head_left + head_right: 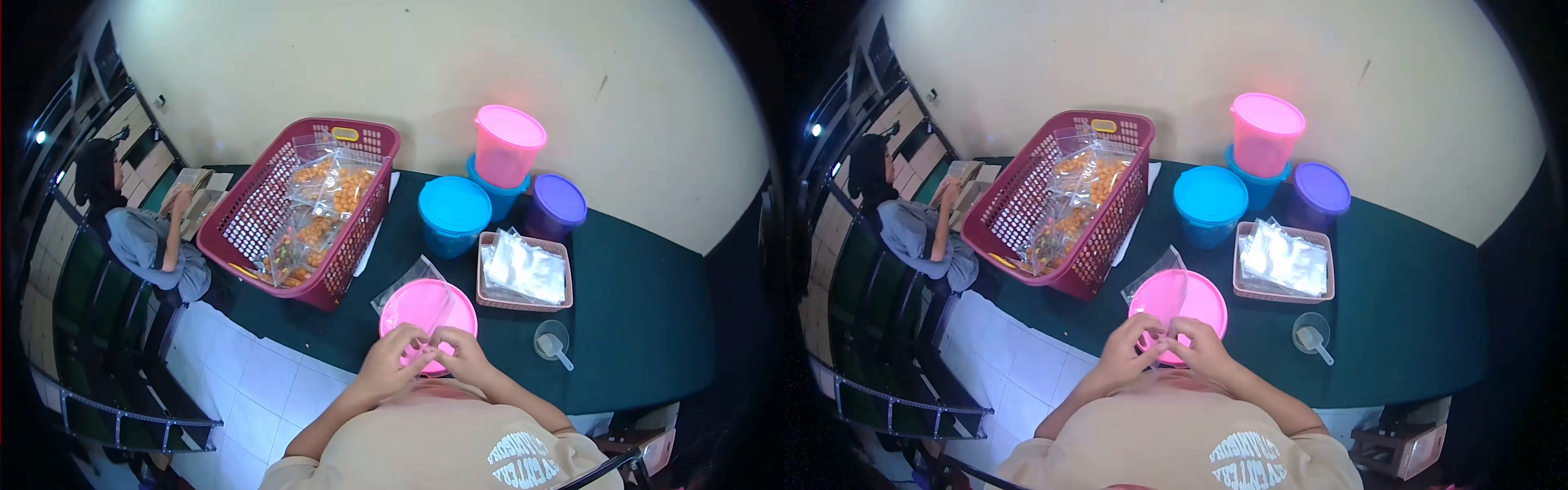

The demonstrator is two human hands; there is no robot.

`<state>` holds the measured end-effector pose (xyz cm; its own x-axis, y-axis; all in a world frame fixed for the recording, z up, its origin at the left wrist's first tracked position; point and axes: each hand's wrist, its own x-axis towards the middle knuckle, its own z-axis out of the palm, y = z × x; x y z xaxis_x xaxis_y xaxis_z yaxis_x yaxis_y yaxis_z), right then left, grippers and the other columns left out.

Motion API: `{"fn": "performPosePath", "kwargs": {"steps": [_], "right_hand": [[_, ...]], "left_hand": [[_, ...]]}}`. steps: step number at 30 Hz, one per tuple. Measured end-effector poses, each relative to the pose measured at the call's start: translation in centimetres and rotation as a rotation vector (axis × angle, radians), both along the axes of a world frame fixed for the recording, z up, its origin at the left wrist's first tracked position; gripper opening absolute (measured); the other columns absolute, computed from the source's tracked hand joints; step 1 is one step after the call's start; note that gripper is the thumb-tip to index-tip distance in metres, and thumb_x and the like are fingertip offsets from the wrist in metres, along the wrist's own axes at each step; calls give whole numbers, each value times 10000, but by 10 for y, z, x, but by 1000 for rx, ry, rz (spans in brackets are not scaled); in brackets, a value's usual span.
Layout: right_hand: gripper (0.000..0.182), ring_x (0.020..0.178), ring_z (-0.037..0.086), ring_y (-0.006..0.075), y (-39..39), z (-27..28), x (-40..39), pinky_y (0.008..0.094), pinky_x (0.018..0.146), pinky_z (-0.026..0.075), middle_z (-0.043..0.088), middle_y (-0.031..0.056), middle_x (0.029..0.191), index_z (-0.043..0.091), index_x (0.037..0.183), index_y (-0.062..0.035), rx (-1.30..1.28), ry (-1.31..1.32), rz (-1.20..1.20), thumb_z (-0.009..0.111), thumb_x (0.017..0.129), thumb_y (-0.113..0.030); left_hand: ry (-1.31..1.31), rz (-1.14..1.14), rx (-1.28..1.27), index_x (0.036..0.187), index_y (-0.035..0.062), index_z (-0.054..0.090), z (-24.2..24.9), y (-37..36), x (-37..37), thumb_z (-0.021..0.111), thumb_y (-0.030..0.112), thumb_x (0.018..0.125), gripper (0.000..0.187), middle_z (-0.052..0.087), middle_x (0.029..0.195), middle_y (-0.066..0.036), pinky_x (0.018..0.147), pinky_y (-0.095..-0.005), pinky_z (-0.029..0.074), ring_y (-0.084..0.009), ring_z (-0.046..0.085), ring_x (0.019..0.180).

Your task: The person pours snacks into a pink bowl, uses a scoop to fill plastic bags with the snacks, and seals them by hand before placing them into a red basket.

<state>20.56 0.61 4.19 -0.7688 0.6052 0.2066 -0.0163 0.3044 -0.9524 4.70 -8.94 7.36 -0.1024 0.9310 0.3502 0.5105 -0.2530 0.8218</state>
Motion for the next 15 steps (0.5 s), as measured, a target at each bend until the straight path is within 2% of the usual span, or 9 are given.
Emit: {"fn": "performPosePath", "kwargs": {"steps": [1,2,4,5,8,10,15], "right_hand": [[127,797,577,217,-2,0,-1,356,817,414,582,75,757,612,853,-62,51,-24,27,664,847,-178],[127,797,577,217,-2,2,-1,356,817,414,582,75,757,612,853,-62,57,-18,42,664,847,-178],[123,799,577,221,-3,6,1,372,866,380,598,45,776,619,854,-74,220,-37,199,666,847,-188],[111,796,576,205,-3,1,1,378,881,363,606,25,787,651,891,-100,205,4,217,680,835,-192],[129,799,578,195,-3,7,1,372,875,363,611,32,794,679,924,-129,349,-76,234,697,819,-200],[157,817,585,190,-1,0,3,372,880,360,624,28,812,690,951,-145,357,-62,243,706,811,-214],[104,805,593,200,0,6,5,362,851,382,642,22,786,677,843,-115,342,-62,150,723,788,-190]], "left_hand": [[-67,12,-91,1010,46,580,-1,-1,4,643,180,874,201,606,890,-68,644,-258,450,-131,588,784],[-135,21,-182,1040,38,576,-3,-3,5,629,216,892,237,609,899,-89,635,-273,460,-150,601,766],[-149,34,-181,1063,35,573,-10,-4,1,612,225,907,249,609,932,-101,623,-276,471,-152,609,763],[-196,5,-204,1066,33,571,-11,-5,0,614,235,908,260,607,940,-107,635,-280,480,-158,616,781],[-209,-35,-219,1082,28,568,-6,-8,-2,618,259,906,294,611,963,-107,666,-299,507,-175,638,840],[-165,-51,-192,1106,29,574,-5,-8,-1,618,269,907,315,620,981,-99,670,-308,513,-183,646,856],[-240,-46,-205,1129,22,592,-11,-6,1,591,207,924,276,643,979,-102,691,-295,511,-180,651,825]]}}
